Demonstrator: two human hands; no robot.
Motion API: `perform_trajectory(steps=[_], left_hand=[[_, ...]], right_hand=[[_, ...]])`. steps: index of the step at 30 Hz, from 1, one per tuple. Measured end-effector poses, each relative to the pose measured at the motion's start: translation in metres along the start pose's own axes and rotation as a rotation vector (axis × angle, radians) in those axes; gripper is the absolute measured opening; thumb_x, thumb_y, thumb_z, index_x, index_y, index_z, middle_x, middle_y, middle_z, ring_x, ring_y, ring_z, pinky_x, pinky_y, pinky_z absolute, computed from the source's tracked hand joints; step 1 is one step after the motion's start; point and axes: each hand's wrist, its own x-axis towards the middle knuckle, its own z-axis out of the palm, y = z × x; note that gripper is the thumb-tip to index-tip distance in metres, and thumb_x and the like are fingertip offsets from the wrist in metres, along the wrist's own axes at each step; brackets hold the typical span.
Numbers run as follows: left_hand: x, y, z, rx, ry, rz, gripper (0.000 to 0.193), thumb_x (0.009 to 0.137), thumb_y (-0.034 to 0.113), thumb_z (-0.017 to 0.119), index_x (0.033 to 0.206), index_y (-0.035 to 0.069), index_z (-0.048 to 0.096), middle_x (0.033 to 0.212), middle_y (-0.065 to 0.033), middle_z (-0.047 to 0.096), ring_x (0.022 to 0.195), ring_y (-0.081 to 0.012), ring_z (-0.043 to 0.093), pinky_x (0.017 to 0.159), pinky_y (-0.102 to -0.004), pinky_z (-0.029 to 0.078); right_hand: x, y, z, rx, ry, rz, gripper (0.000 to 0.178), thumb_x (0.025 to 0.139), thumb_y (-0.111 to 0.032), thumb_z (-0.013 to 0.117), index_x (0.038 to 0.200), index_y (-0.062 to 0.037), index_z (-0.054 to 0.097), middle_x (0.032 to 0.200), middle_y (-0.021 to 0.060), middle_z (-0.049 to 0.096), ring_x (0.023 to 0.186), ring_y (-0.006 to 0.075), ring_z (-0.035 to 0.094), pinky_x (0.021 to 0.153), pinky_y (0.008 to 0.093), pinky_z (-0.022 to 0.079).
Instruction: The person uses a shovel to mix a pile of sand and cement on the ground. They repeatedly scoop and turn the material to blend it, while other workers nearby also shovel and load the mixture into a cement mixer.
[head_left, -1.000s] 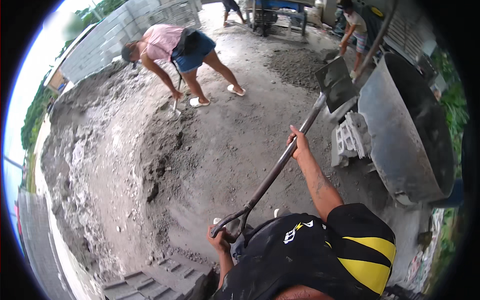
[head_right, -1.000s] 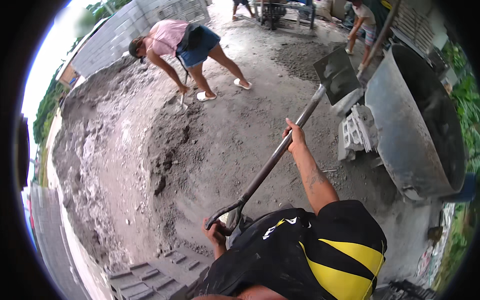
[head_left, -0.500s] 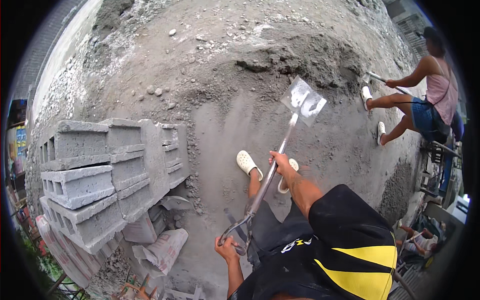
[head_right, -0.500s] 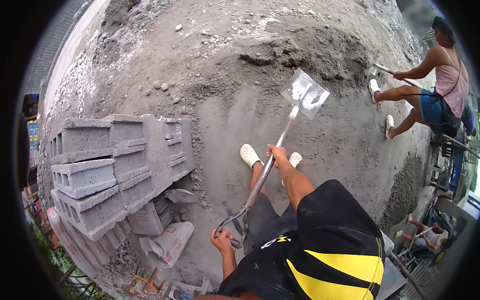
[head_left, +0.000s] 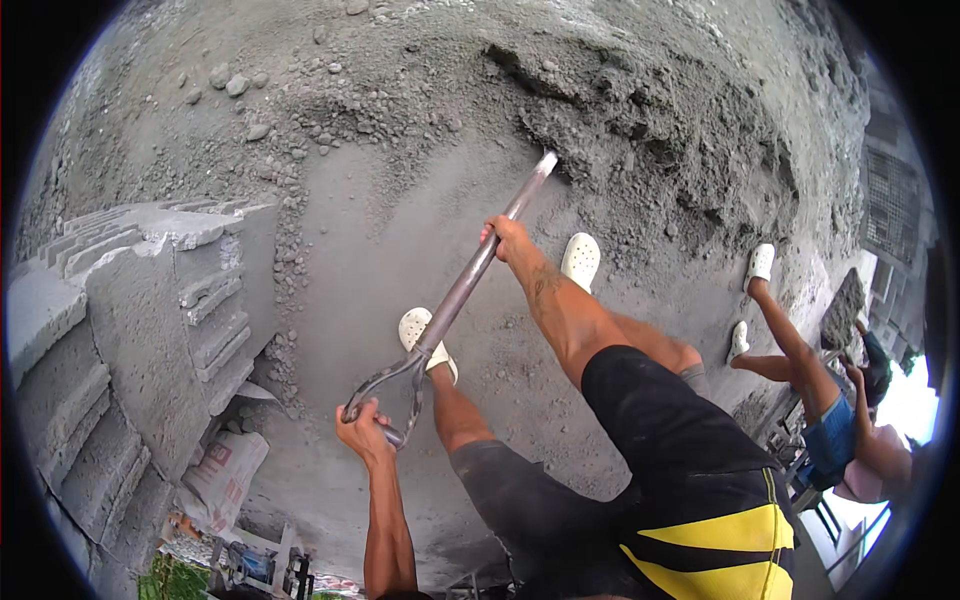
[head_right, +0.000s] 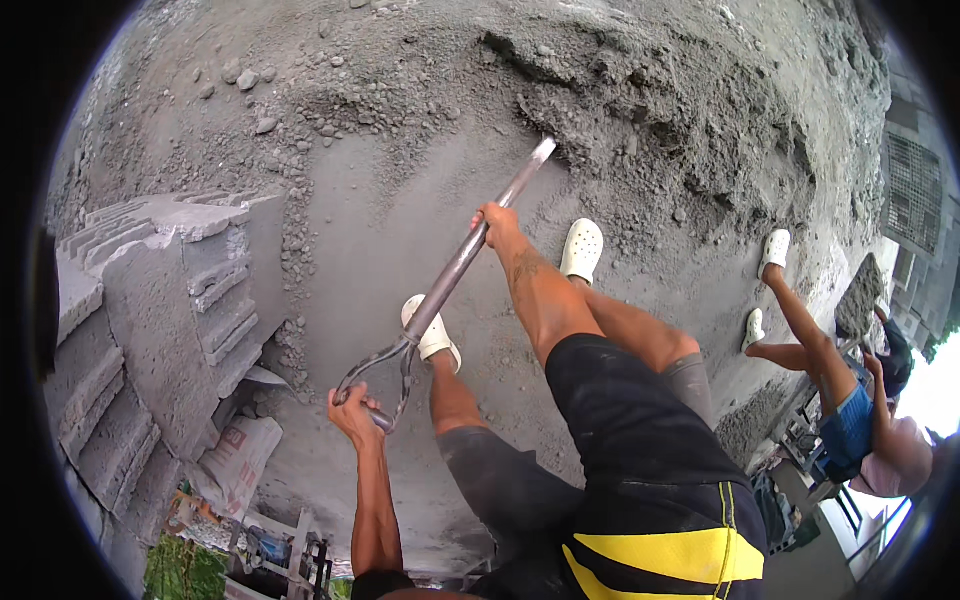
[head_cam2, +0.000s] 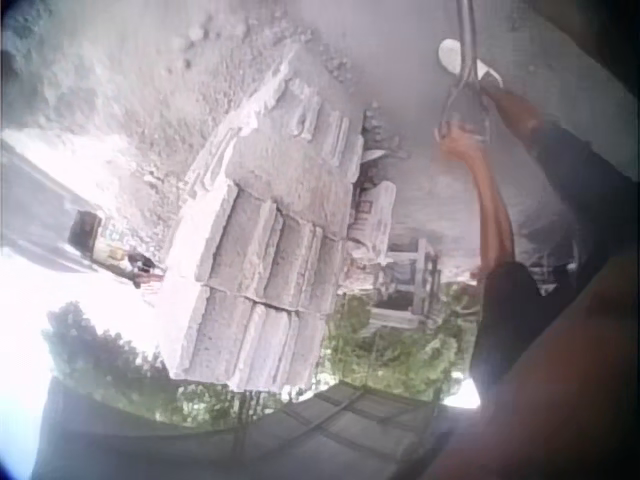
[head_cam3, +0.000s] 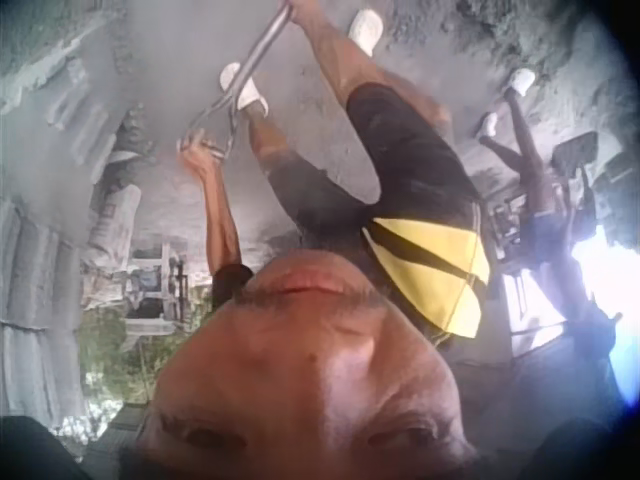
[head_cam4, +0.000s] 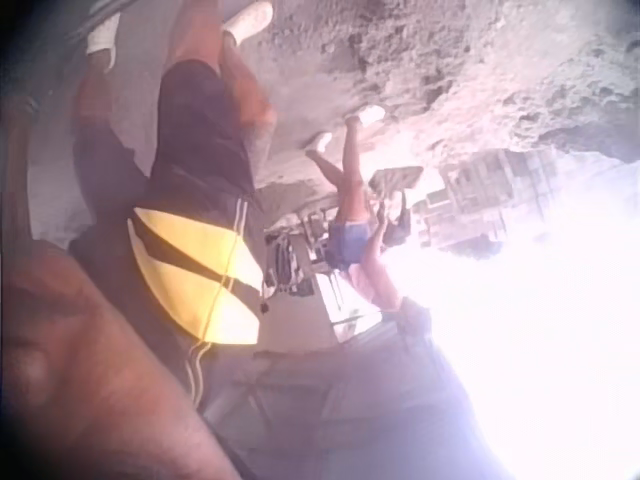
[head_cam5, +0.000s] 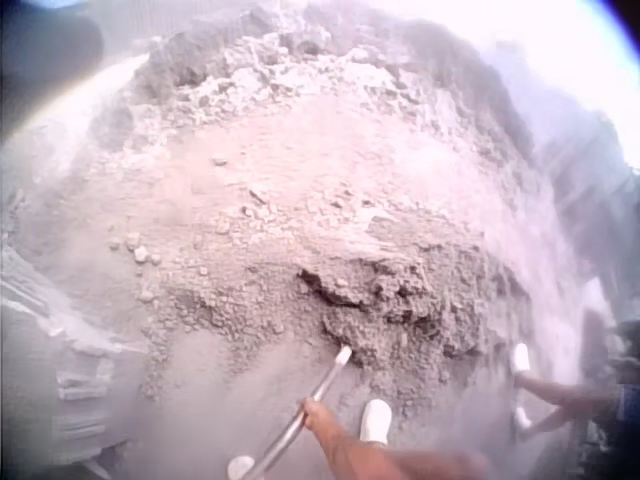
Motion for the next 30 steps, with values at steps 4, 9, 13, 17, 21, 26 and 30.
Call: perform_trajectory(steps=[4, 9, 13, 17, 21, 26, 30], left_hand=[[0.008, -0.077, -0.017, 0.018, 0.008, 0.023, 0.014, 0.066, -0.004, 0.053, 0.071, 0.001, 0.041, 0.058, -0.0077, 0.046, 0.040, -0.0135, 0.042, 0.037, -0.0265, 0.036], [0.001, -0.100, -0.039, 0.058, 0.023, 0.127, 0.012, 0.064, -0.004, 0.051, 0.068, 0.001, 0.041, 0.055, -0.0078, 0.045, 0.039, -0.0139, 0.044, 0.037, -0.0285, 0.038], [-0.005, -0.065, -0.097, 0.071, -0.044, 0.194, 0.012, 0.063, -0.004, 0.050, 0.067, 0.001, 0.040, 0.055, -0.0078, 0.046, 0.039, -0.0142, 0.044, 0.036, -0.0290, 0.038], [-0.037, -0.005, -0.153, 0.070, -0.153, 0.197, 0.013, 0.062, -0.004, 0.050, 0.067, 0.001, 0.040, 0.055, -0.0076, 0.046, 0.038, -0.0148, 0.044, 0.036, -0.0284, 0.038], [-0.069, 0.065, -0.217, 0.121, -0.254, 0.262, 0.013, 0.062, -0.004, 0.048, 0.069, 0.002, 0.040, 0.056, -0.0072, 0.044, 0.038, -0.0158, 0.043, 0.036, -0.0277, 0.037], [-0.115, 0.151, -0.293, 0.179, -0.359, 0.446, 0.014, 0.059, -0.005, 0.048, 0.068, 0.000, 0.039, 0.054, -0.0078, 0.040, 0.038, -0.0173, 0.042, 0.034, -0.0279, 0.036], [-0.121, 0.201, -0.343, 0.438, -0.448, 0.559, 0.016, 0.060, 0.000, 0.053, 0.071, -0.001, 0.041, 0.055, -0.0114, 0.045, 0.040, -0.0212, 0.048, 0.035, -0.0296, 0.038]], right_hand=[[0.014, 0.034, -0.044, -0.001, 0.045, -0.097, 0.011, 0.075, 0.001, 0.054, 0.083, 0.0066, 0.049, 0.062, 0.0136, 0.052, 0.049, 0.0212, 0.053, 0.043, 0.0315, 0.048], [-0.014, 0.034, -0.054, -0.035, -0.040, -0.096, 0.010, 0.074, 0.000, 0.054, 0.082, 0.0056, 0.049, 0.063, 0.0124, 0.051, 0.051, 0.0207, 0.053, 0.045, 0.0303, 0.048], [-0.084, 0.049, -0.049, 0.074, -0.057, -0.107, 0.007, 0.076, -0.001, 0.055, 0.076, 0.0013, 0.048, 0.063, 0.0094, 0.049, 0.051, 0.0199, 0.052, 0.045, 0.0308, 0.048], [-0.177, 0.059, -0.057, 0.182, -0.034, -0.161, 0.008, 0.075, -0.001, 0.055, 0.079, 0.0032, 0.049, 0.063, 0.0103, 0.050, 0.051, 0.0192, 0.052, 0.043, 0.0299, 0.048], [-0.278, 0.078, -0.065, 0.313, -0.057, -0.147, 0.010, 0.075, -0.002, 0.057, 0.078, 0.0009, 0.048, 0.063, 0.0092, 0.049, 0.052, 0.0194, 0.053, 0.045, 0.0305, 0.049], [-0.364, 0.136, -0.071, 0.635, -0.147, -0.146, 0.019, 0.071, -0.002, 0.062, 0.083, -0.0002, 0.047, 0.062, 0.0092, 0.050, 0.050, 0.0195, 0.052, 0.044, 0.0313, 0.048], [-0.393, 0.198, -0.084, 0.828, -0.237, -0.077, 0.014, 0.071, -0.002, 0.063, 0.075, -0.0017, 0.050, 0.061, 0.0079, 0.049, 0.051, 0.0188, 0.052, 0.045, 0.0331, 0.048]])
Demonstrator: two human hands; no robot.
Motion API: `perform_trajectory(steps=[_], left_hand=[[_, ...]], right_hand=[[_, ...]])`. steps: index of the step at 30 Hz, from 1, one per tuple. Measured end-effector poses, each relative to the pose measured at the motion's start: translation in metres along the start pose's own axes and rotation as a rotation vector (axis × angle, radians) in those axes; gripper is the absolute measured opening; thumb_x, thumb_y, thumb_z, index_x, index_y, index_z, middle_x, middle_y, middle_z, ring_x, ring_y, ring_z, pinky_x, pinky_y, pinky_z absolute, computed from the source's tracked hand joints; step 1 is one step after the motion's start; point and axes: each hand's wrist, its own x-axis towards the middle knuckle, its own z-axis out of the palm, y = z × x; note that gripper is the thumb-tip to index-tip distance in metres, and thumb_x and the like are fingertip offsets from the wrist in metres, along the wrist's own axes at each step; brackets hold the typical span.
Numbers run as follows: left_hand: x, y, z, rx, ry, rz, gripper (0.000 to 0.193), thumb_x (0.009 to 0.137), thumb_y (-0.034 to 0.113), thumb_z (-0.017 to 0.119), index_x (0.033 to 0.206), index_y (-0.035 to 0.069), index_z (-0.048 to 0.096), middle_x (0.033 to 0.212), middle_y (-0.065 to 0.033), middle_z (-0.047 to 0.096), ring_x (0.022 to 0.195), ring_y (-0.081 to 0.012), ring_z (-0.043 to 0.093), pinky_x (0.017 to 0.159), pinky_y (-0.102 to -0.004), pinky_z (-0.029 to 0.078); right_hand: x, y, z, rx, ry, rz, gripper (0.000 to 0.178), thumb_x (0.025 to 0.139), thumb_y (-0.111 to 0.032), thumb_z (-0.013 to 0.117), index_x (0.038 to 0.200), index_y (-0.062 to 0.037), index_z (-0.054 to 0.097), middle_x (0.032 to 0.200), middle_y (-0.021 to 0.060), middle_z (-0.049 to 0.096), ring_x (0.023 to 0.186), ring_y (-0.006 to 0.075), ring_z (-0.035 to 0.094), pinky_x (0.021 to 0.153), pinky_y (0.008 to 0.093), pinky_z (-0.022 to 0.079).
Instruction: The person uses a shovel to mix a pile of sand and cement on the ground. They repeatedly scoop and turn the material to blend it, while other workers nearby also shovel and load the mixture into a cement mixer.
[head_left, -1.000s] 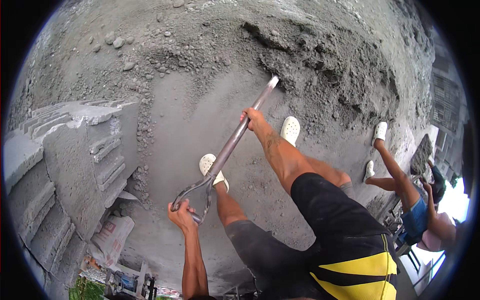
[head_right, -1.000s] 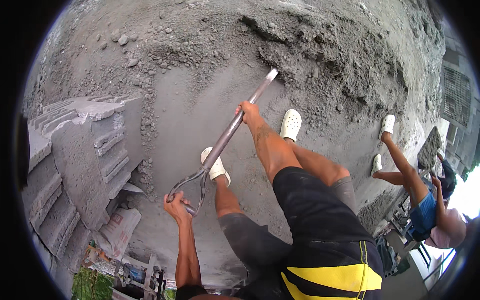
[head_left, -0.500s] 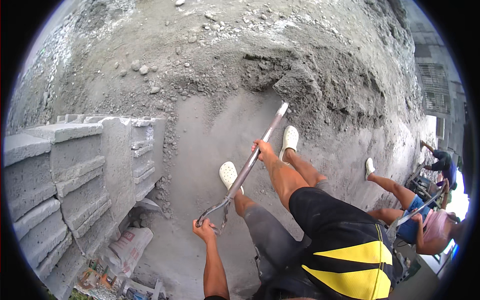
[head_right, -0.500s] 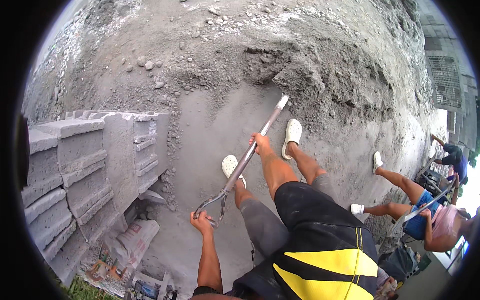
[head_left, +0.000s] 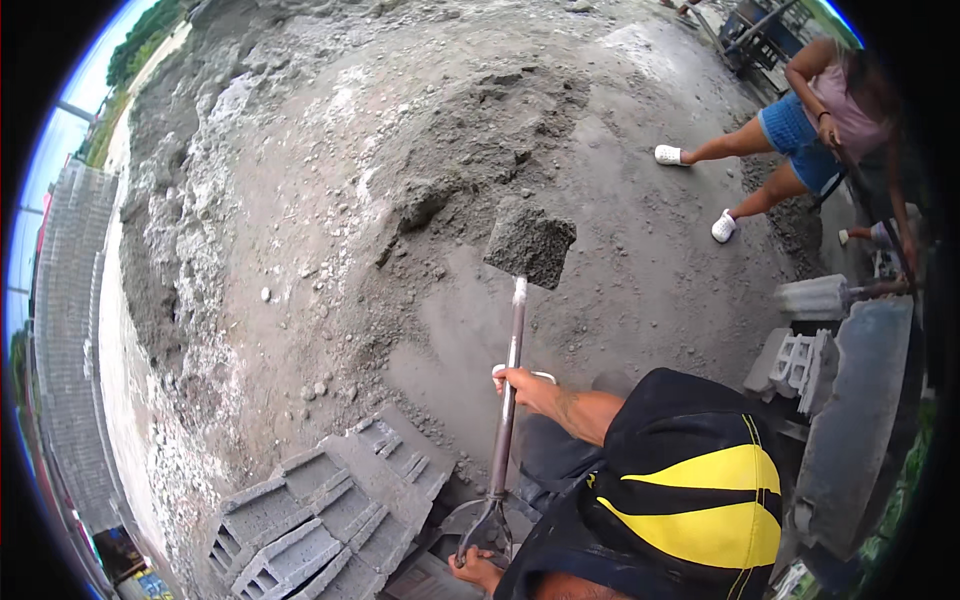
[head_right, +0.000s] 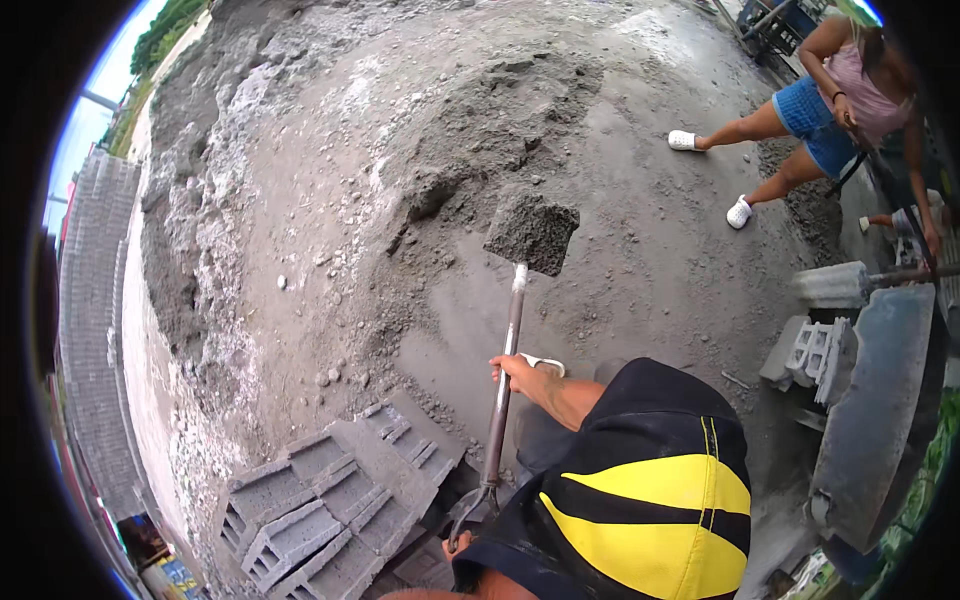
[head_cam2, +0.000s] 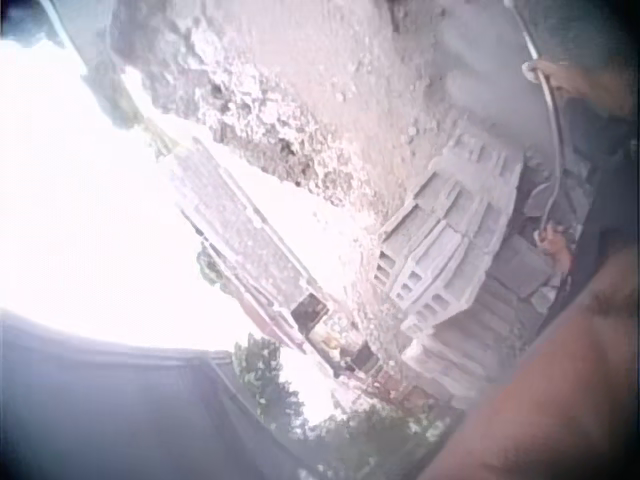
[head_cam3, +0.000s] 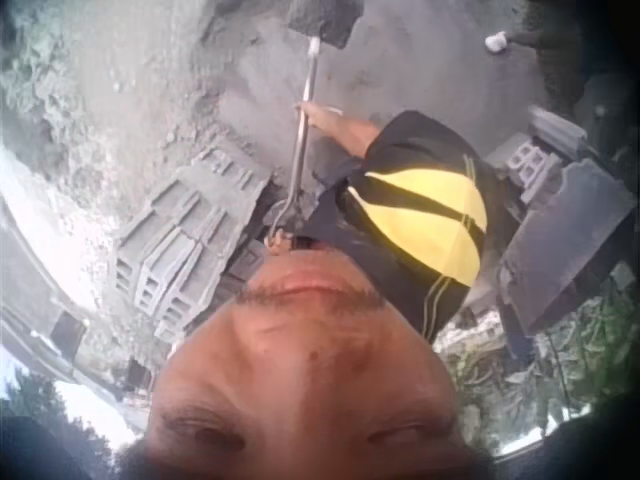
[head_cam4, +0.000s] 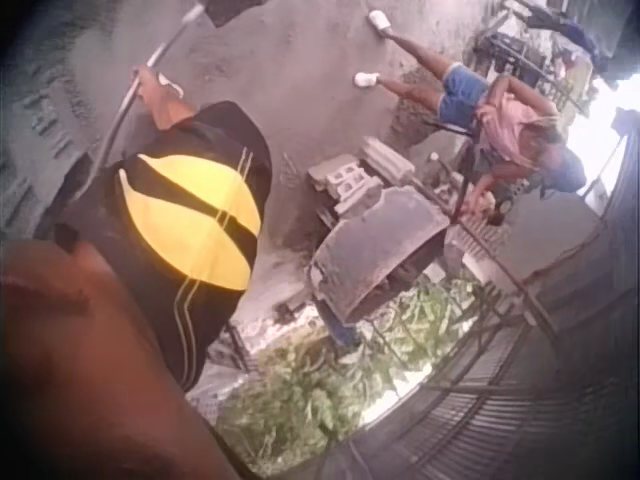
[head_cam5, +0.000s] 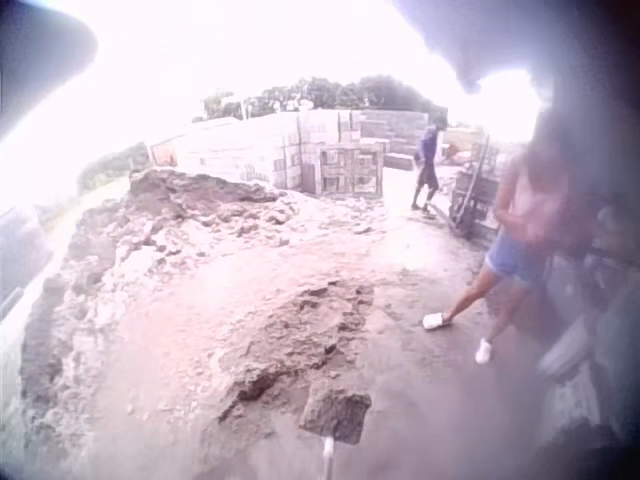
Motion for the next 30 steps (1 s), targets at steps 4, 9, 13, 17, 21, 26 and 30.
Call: perform_trajectory(steps=[4, 9, 13, 17, 21, 26, 30], left_hand=[[0.011, -0.009, -0.025, 0.211, -0.244, 0.099, 0.015, 0.060, 0.001, 0.053, 0.070, -0.002, 0.042, 0.054, -0.0120, 0.046, 0.040, -0.0213, 0.048, 0.035, -0.0299, 0.038], [0.064, -0.045, -0.007, 0.693, -1.431, 1.495, 0.015, 0.060, 0.001, 0.054, 0.070, -0.002, 0.043, 0.053, -0.0127, 0.046, 0.039, -0.0215, 0.048, 0.036, -0.0303, 0.038], [-0.055, -0.051, 0.064, 0.169, -0.965, 0.200, 0.013, 0.061, 0.002, 0.055, 0.070, -0.001, 0.045, 0.051, -0.0130, 0.046, 0.038, -0.0209, 0.047, 0.036, -0.0310, 0.039], [-0.243, 0.012, 0.171, 0.116, -1.408, 0.186, 0.015, 0.063, 0.005, 0.055, 0.071, 0.000, 0.044, 0.051, -0.0102, 0.044, 0.037, -0.0188, 0.045, 0.036, -0.0313, 0.041], [-0.458, 0.069, 0.196, 0.001, -1.885, 0.404, 0.012, 0.068, 0.005, 0.053, 0.074, 0.004, 0.042, 0.054, -0.0063, 0.044, 0.040, -0.0160, 0.045, 0.039, -0.0286, 0.040], [-0.605, 0.007, 0.163, -0.353, -2.176, 1.619, 0.024, 0.068, 0.004, 0.065, 0.079, 0.004, 0.043, 0.064, -0.0070, 0.051, 0.053, -0.0206, 0.052, 0.047, -0.0298, 0.041], [-0.575, -0.032, 0.188, -0.515, -2.260, 2.360, 0.023, 0.054, 0.007, 0.064, 0.070, 0.008, 0.047, 0.069, -0.0045, 0.050, 0.062, -0.0217, 0.053, 0.056, -0.0313, 0.041]], right_hand=[[-0.046, 0.017, -0.099, 0.287, 0.016, -0.092, 0.014, 0.073, -0.004, 0.062, 0.073, -0.0018, 0.048, 0.056, 0.0071, 0.047, 0.046, 0.0178, 0.049, 0.042, 0.0301, 0.043], [-0.189, -0.012, -0.215, 0.523, 0.225, -0.188, 0.012, 0.076, -0.007, 0.061, 0.078, -0.0013, 0.050, 0.058, 0.0085, 0.048, 0.051, 0.0186, 0.050, 0.044, 0.0324, 0.044], [-0.324, -0.042, -0.321, 0.645, 0.319, -0.536, 0.015, 0.074, -0.006, 0.063, 0.076, -0.0022, 0.049, 0.063, 0.0076, 0.048, 0.056, 0.0193, 0.051, 0.051, 0.0359, 0.044], [-0.490, -0.080, -0.453, 0.939, 0.343, -0.995, 0.020, 0.074, -0.006, 0.065, 0.078, -0.0013, 0.046, 0.067, 0.0095, 0.048, 0.058, 0.0200, 0.050, 0.055, 0.0367, 0.043], [-0.655, -0.103, -0.566, 0.842, 0.433, -1.745, 0.023, 0.078, -0.013, 0.062, 0.088, 0.0023, 0.047, 0.075, 0.0113, 0.052, 0.062, 0.0194, 0.054, 0.058, 0.0314, 0.046], [-0.731, -0.088, -0.692, 1.227, 0.407, -1.784, 0.028, 0.082, -0.028, 0.057, 0.088, -0.0022, 0.047, 0.069, 0.0077, 0.051, 0.053, 0.0181, 0.052, 0.047, 0.0273, 0.046], [-0.655, -0.043, -0.701, 1.286, 0.350, -1.727, 0.037, 0.083, -0.042, 0.053, 0.093, -0.0075, 0.047, 0.066, 0.0038, 0.048, 0.049, 0.0159, 0.048, 0.043, 0.0253, 0.043]])
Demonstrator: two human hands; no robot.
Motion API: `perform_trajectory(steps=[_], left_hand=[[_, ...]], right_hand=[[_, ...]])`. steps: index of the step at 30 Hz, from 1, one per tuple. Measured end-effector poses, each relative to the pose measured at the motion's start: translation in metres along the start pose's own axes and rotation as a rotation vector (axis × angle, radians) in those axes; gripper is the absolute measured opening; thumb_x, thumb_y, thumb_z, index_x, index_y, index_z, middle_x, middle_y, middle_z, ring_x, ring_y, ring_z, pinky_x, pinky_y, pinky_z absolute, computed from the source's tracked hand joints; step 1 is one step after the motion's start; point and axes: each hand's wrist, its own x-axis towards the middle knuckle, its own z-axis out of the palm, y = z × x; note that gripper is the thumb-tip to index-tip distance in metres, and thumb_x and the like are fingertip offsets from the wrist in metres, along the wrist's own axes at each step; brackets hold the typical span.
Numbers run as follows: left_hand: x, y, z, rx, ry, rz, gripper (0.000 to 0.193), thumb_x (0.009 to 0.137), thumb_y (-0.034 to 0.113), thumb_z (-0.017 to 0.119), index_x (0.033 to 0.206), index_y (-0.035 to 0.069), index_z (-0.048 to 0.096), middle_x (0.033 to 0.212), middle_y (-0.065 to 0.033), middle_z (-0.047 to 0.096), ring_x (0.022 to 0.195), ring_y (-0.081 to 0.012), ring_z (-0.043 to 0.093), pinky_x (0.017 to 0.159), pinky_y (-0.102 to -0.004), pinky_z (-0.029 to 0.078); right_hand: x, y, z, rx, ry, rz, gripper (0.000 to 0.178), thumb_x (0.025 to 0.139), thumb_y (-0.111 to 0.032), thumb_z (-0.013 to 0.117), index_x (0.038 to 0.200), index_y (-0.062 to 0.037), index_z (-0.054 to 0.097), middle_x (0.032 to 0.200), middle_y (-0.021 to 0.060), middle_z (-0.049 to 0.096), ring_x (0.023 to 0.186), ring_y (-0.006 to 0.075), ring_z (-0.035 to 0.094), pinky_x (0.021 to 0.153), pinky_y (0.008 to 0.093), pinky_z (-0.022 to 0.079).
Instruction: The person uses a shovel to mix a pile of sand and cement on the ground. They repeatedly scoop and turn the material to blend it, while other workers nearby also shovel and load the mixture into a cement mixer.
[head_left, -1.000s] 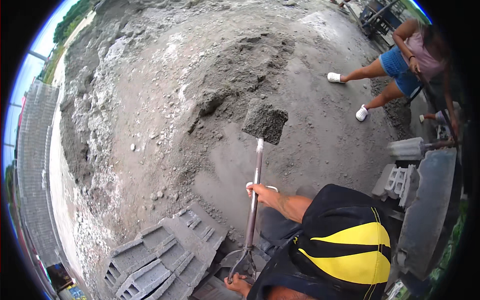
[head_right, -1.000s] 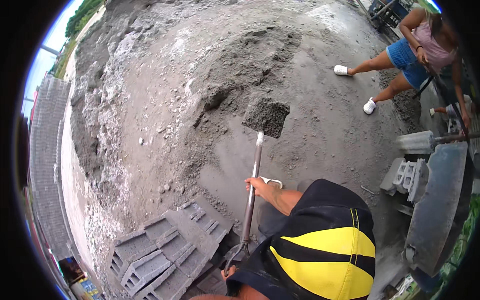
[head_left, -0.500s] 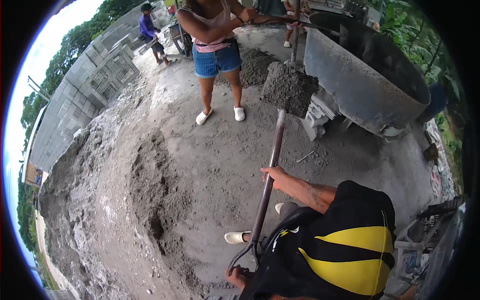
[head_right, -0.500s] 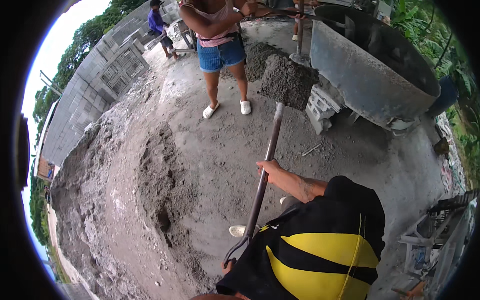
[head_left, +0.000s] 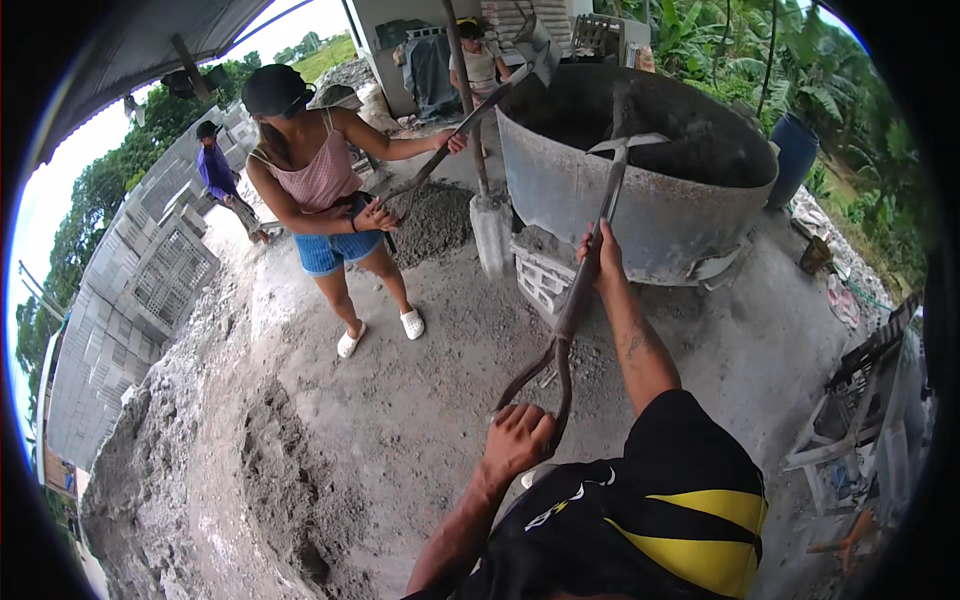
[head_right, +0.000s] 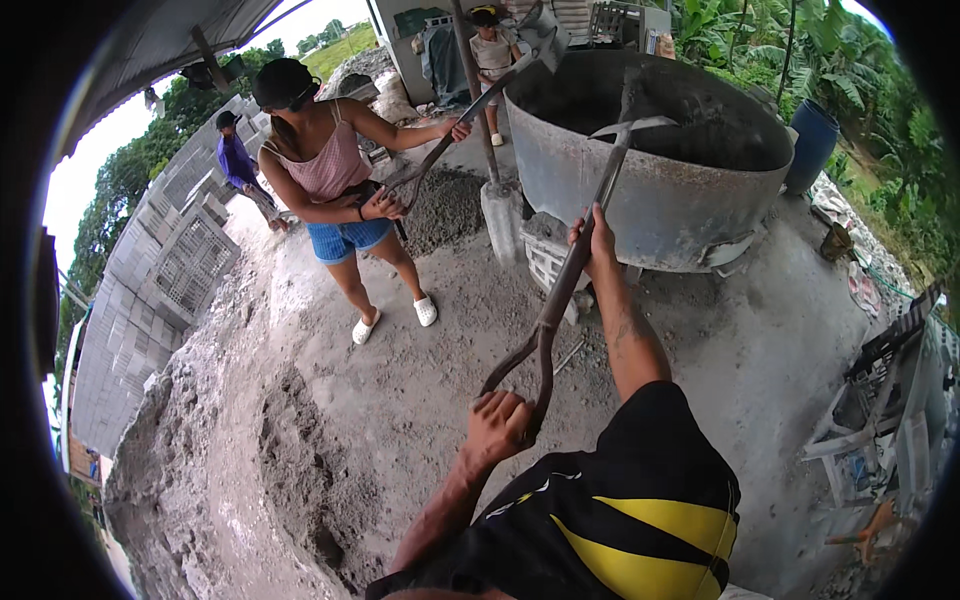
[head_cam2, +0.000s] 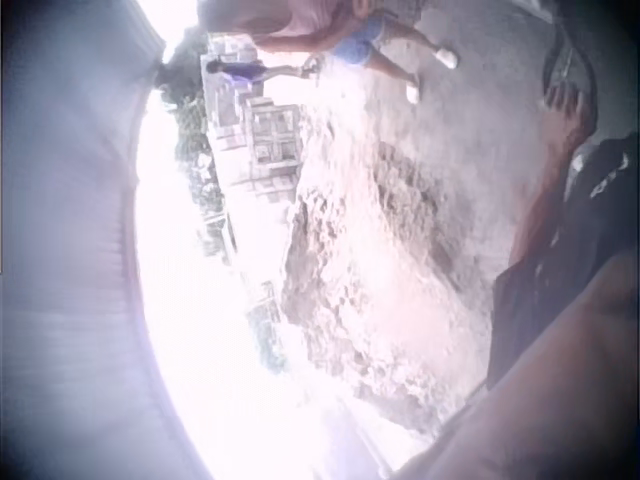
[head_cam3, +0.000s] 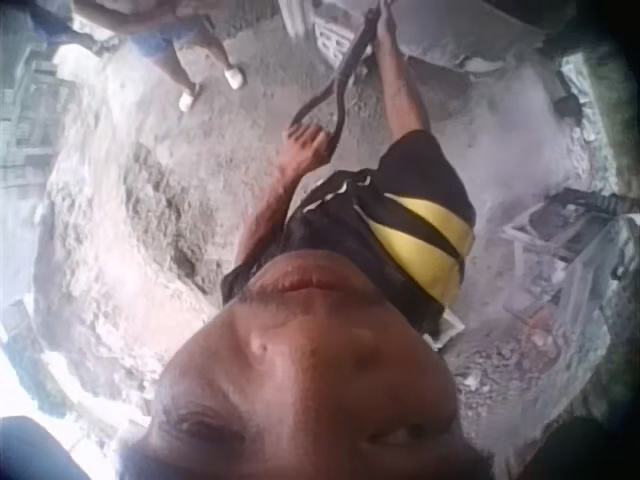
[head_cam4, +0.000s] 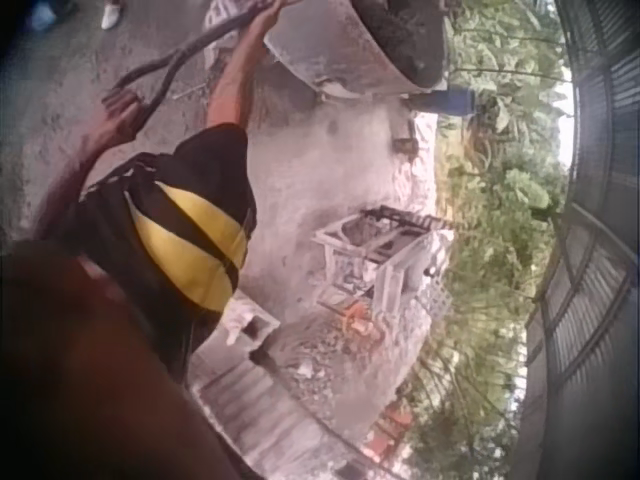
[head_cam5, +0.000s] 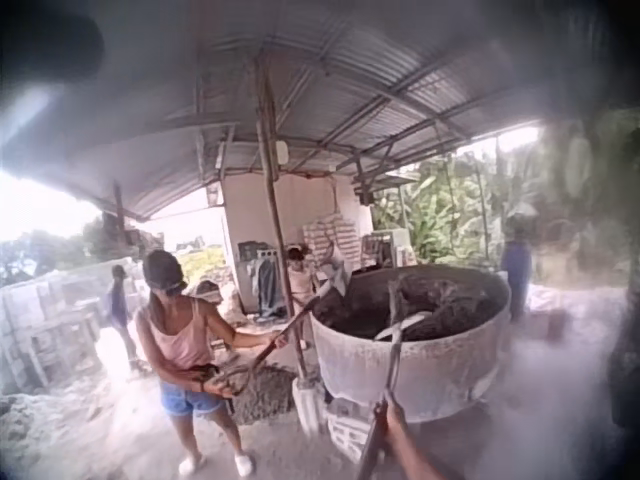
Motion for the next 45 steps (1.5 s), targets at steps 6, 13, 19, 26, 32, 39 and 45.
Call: perform_trajectory(steps=[6, 13, 19, 26, 32, 39, 45], left_hand=[[-0.119, 0.006, -0.037, -0.017, -0.135, -0.192, 0.023, 0.054, 0.007, 0.064, 0.073, 0.009, 0.052, 0.072, -0.0031, 0.050, 0.070, -0.0211, 0.052, 0.068, -0.0341, 0.041], [-0.188, 0.058, -0.061, 0.178, 0.219, -0.640, 0.014, 0.060, 0.000, 0.062, 0.068, 0.003, 0.051, 0.072, -0.0108, 0.053, 0.072, -0.0302, 0.055, 0.069, -0.0388, 0.044], [-0.186, 0.121, -0.100, 0.333, 0.177, -0.870, 0.017, 0.059, 0.008, 0.067, 0.064, 0.007, 0.050, 0.066, -0.0070, 0.054, 0.068, -0.0261, 0.056, 0.064, -0.0366, 0.044], [-0.141, 0.168, -0.107, 0.529, 0.030, -1.300, 0.019, 0.057, 0.012, 0.069, 0.063, 0.009, 0.051, 0.064, -0.0055, 0.055, 0.063, -0.0253, 0.056, 0.059, -0.0362, 0.043], [-0.177, 0.116, -0.062, 0.492, -0.228, -1.476, 0.014, 0.067, 0.017, 0.060, 0.062, 0.008, 0.050, 0.057, -0.0145, 0.053, 0.057, -0.0363, 0.055, 0.052, -0.0425, 0.043], [-0.266, 0.103, -0.036, 0.396, -0.298, -1.833, 0.014, 0.061, 0.014, 0.056, 0.071, 0.005, 0.057, 0.066, -0.0214, 0.058, 0.067, -0.0394, 0.057, 0.058, -0.0453, 0.045], [-0.264, 0.064, -0.077, 0.293, -0.252, -1.887, 0.018, 0.059, 0.014, 0.055, 0.073, 0.003, 0.058, 0.070, -0.0209, 0.060, 0.071, -0.0387, 0.058, 0.064, -0.0454, 0.045]], right_hand=[[-0.101, 0.068, -0.002, -0.071, -0.128, 0.094, 0.043, 0.086, -0.049, 0.042, 0.101, -0.0102, 0.035, 0.064, 0.0039, 0.046, 0.051, 0.0202, 0.051, 0.049, 0.0330, 0.043], [-0.132, 0.128, 0.031, -0.292, -0.565, 0.483, 0.038, 0.083, -0.035, 0.057, 0.098, -0.0070, 0.037, 0.086, 0.0104, 0.059, 0.076, 0.0238, 0.063, 0.067, 0.0372, 0.054], [-0.147, 0.197, 0.047, -0.531, -0.787, 0.690, 0.048, 0.074, -0.035, 0.068, 0.099, -0.0042, 0.040, 0.092, 0.0100, 0.057, 0.081, 0.0237, 0.062, 0.066, 0.0362, 0.055], [-0.179, 0.268, 0.022, -0.795, -0.944, 1.262, 0.053, 0.074, -0.040, 0.066, 0.103, -0.0009, 0.044, 0.092, 0.0111, 0.057, 0.080, 0.0222, 0.061, 0.065, 0.0324, 0.054], [-0.230, 0.301, -0.035, -1.065, -1.590, 1.390, 0.062, 0.076, -0.040, 0.063, 0.121, -0.0042, 0.040, 0.100, 0.0125, 0.059, 0.080, 0.0246, 0.061, 0.065, 0.0337, 0.052], [-0.176, 0.259, -0.104, -1.485, -1.249, 1.104, 0.062, 0.076, -0.038, 0.063, 0.121, -0.0016, 0.042, 0.093, 0.0116, 0.062, 0.073, 0.0161, 0.060, 0.059, 0.0300, 0.049], [-0.134, 0.173, -0.167, -1.565, -0.633, 0.811, 0.057, 0.076, -0.033, 0.065, 0.119, -0.0002, 0.045, 0.095, 0.0131, 0.062, 0.073, 0.0160, 0.060, 0.061, 0.0290, 0.048]])
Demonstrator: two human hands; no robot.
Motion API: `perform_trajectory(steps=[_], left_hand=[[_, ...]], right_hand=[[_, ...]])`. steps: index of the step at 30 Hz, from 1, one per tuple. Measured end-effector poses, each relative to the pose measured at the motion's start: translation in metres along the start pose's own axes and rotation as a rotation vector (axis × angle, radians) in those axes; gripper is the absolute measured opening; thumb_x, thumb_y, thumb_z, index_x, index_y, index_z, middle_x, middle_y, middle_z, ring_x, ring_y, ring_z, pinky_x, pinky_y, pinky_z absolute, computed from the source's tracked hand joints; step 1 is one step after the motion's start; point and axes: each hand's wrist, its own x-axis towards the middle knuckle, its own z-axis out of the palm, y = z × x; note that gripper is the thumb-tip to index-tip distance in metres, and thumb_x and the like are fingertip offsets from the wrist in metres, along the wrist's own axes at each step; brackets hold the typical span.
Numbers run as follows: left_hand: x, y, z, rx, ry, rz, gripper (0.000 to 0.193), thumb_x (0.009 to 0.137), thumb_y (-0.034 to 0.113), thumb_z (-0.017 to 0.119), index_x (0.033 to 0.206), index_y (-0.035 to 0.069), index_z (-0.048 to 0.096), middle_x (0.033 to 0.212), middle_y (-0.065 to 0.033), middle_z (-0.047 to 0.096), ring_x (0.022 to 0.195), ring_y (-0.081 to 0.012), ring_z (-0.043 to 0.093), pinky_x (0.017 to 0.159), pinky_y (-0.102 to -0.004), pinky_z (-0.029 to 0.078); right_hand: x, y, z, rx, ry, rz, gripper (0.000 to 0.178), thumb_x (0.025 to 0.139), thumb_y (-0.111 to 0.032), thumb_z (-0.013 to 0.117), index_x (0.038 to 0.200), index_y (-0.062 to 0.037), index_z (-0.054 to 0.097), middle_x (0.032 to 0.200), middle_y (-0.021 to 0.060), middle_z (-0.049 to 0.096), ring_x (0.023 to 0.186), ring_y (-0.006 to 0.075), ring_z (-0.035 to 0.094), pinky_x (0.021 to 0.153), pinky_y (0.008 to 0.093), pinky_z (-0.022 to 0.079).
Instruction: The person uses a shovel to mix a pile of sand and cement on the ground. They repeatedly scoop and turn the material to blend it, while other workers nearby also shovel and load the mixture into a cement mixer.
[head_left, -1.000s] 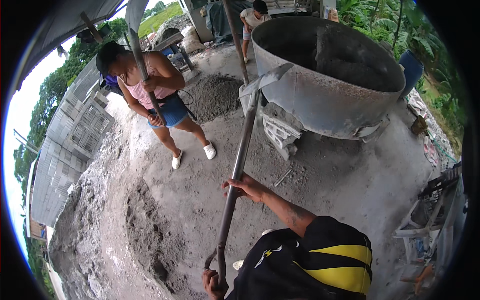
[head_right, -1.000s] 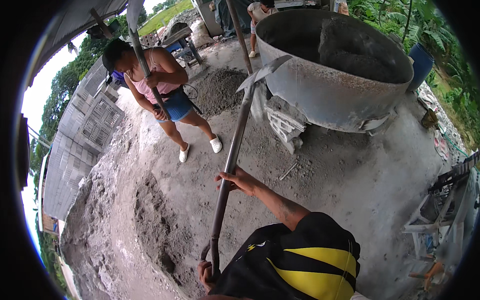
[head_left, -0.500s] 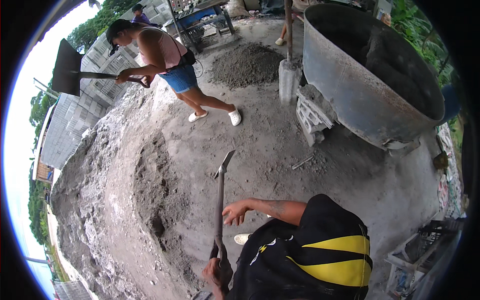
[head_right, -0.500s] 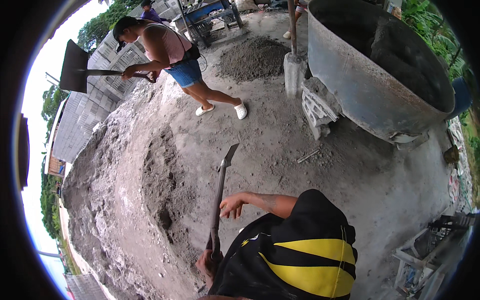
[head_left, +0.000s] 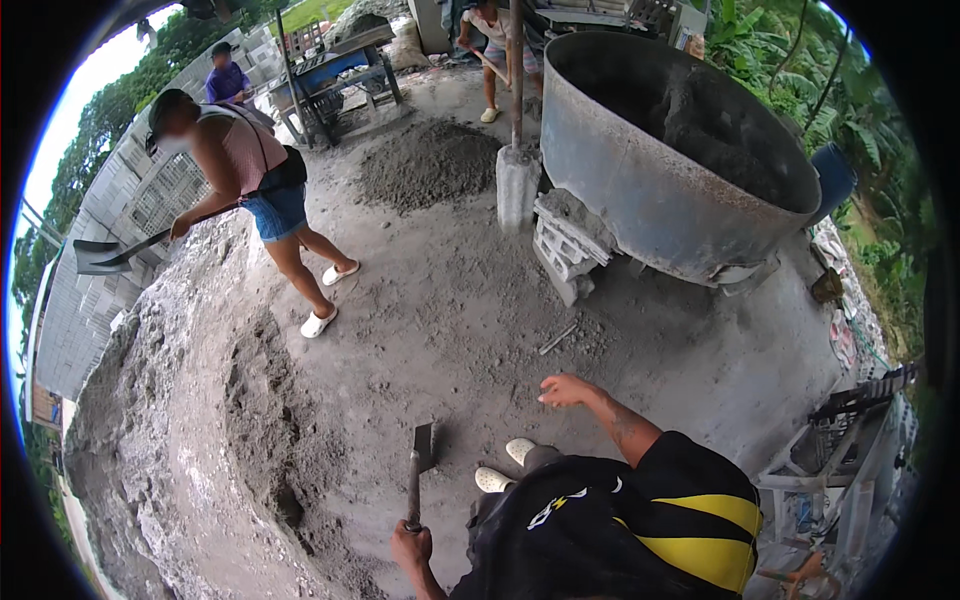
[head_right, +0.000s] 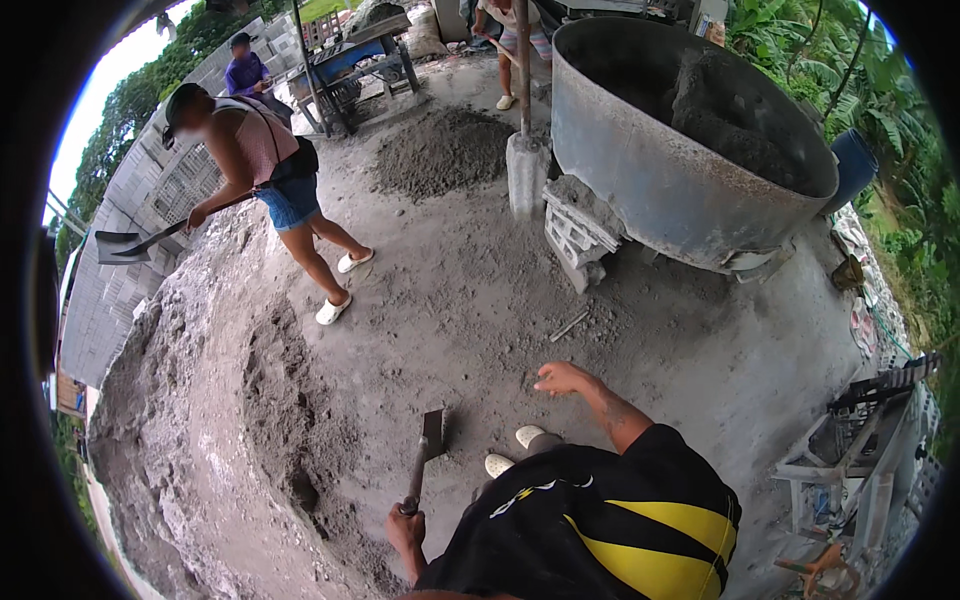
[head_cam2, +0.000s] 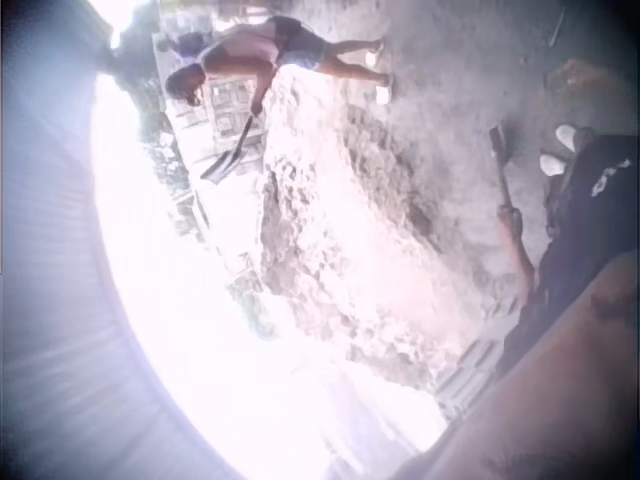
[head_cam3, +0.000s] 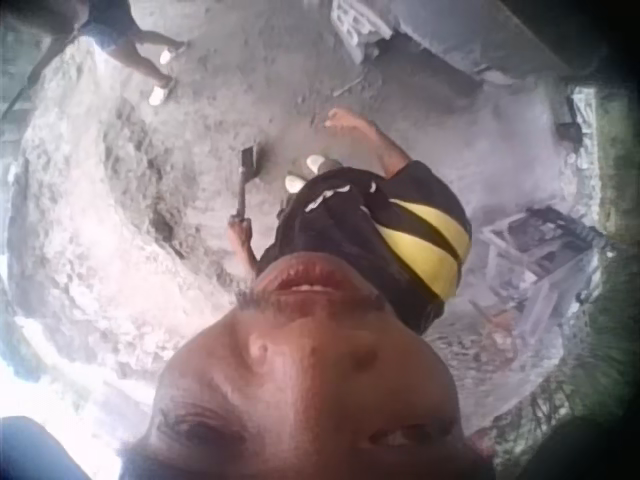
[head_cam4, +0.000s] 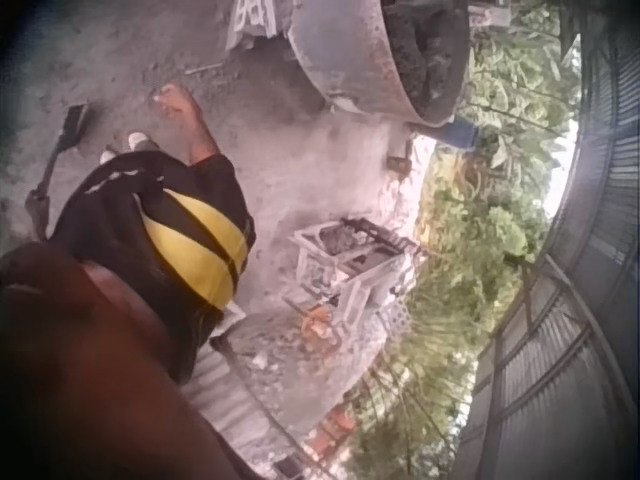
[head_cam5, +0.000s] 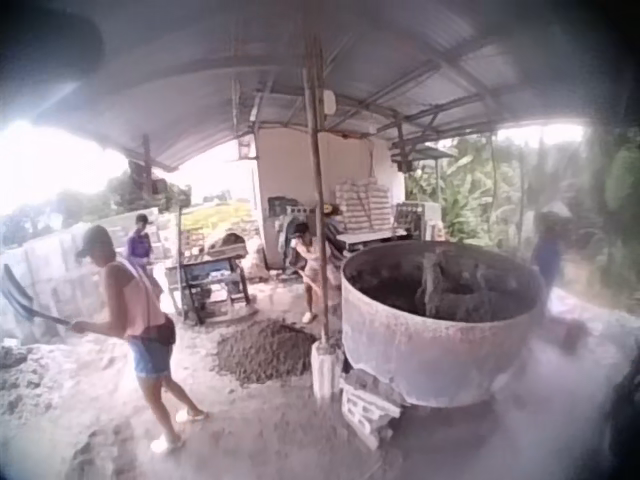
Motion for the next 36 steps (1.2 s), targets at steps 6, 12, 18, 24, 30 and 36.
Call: perform_trajectory(steps=[6, 12, 18, 24, 30, 36], left_hand=[[0.032, 0.022, -0.025, 0.092, -0.074, 0.088, 0.020, 0.067, 0.020, 0.055, 0.080, 0.006, 0.060, 0.075, -0.0197, 0.061, 0.074, -0.0364, 0.059, 0.067, -0.0440, 0.046], [0.051, 0.024, -0.029, 0.056, -0.099, 0.147, 0.022, 0.072, 0.023, 0.053, 0.082, 0.006, 0.061, 0.076, -0.0202, 0.061, 0.074, -0.0370, 0.059, 0.066, -0.0440, 0.046], [0.076, 0.017, -0.038, 0.031, -0.082, 0.174, 0.022, 0.072, 0.023, 0.052, 0.082, 0.005, 0.061, 0.078, -0.0207, 0.061, 0.076, -0.0381, 0.058, 0.066, -0.0443, 0.046], [0.096, 0.004, -0.049, 0.027, -0.063, 0.180, 0.024, 0.067, 0.022, 0.054, 0.082, 0.005, 0.061, 0.079, -0.0201, 0.061, 0.077, -0.0380, 0.058, 0.068, -0.0441, 0.046], [0.095, 0.008, -0.057, 0.039, -0.049, 0.198, 0.027, 0.066, 0.023, 0.055, 0.084, 0.005, 0.062, 0.080, -0.0199, 0.062, 0.079, -0.0370, 0.059, 0.069, -0.0434, 0.046], [0.098, 0.002, -0.047, 0.059, -0.057, 0.219, 0.030, 0.065, 0.026, 0.058, 0.084, 0.004, 0.062, 0.082, -0.0204, 0.062, 0.080, -0.0367, 0.059, 0.070, -0.0429, 0.046]], right_hand=[[-0.059, 0.092, -0.009, 0.042, 0.161, 0.291, 0.054, 0.074, -0.029, 0.068, 0.115, -0.0012, 0.047, 0.094, 0.0125, 0.061, 0.071, 0.0173, 0.060, 0.057, 0.0300, 0.046], [-0.100, 0.200, 0.034, 0.176, 0.074, 0.535, 0.050, 0.073, -0.026, 0.068, 0.113, -0.0033, 0.048, 0.090, 0.0103, 0.062, 0.071, 0.0205, 0.061, 0.057, 0.0322, 0.048], [-0.103, 0.140, 0.067, 0.170, 0.046, 0.461, 0.056, 0.070, -0.024, 0.072, 0.115, -0.0021, 0.047, 0.086, 0.0119, 0.063, 0.067, 0.0178, 0.061, 0.054, 0.0323, 0.048], [-0.074, 0.068, 0.056, 0.094, 0.127, 0.305, 0.054, 0.071, -0.025, 0.070, 0.116, -0.0042, 0.047, 0.088, 0.0085, 0.062, 0.073, 0.0162, 0.059, 0.058, 0.0305, 0.047], [-0.059, 0.046, 0.045, 0.078, 0.182, 0.242, 0.055, 0.071, -0.025, 0.070, 0.116, -0.0047, 0.047, 0.089, 0.0079, 0.062, 0.069, 0.0144, 0.058, 0.055, 0.0294, 0.045], [-0.056, 0.066, 0.064, 0.065, 0.106, 0.271, 0.056, 0.070, -0.025, 0.071, 0.117, -0.0046, 0.047, 0.090, 0.0075, 0.062, 0.070, 0.0150, 0.058, 0.058, 0.0299, 0.046]])
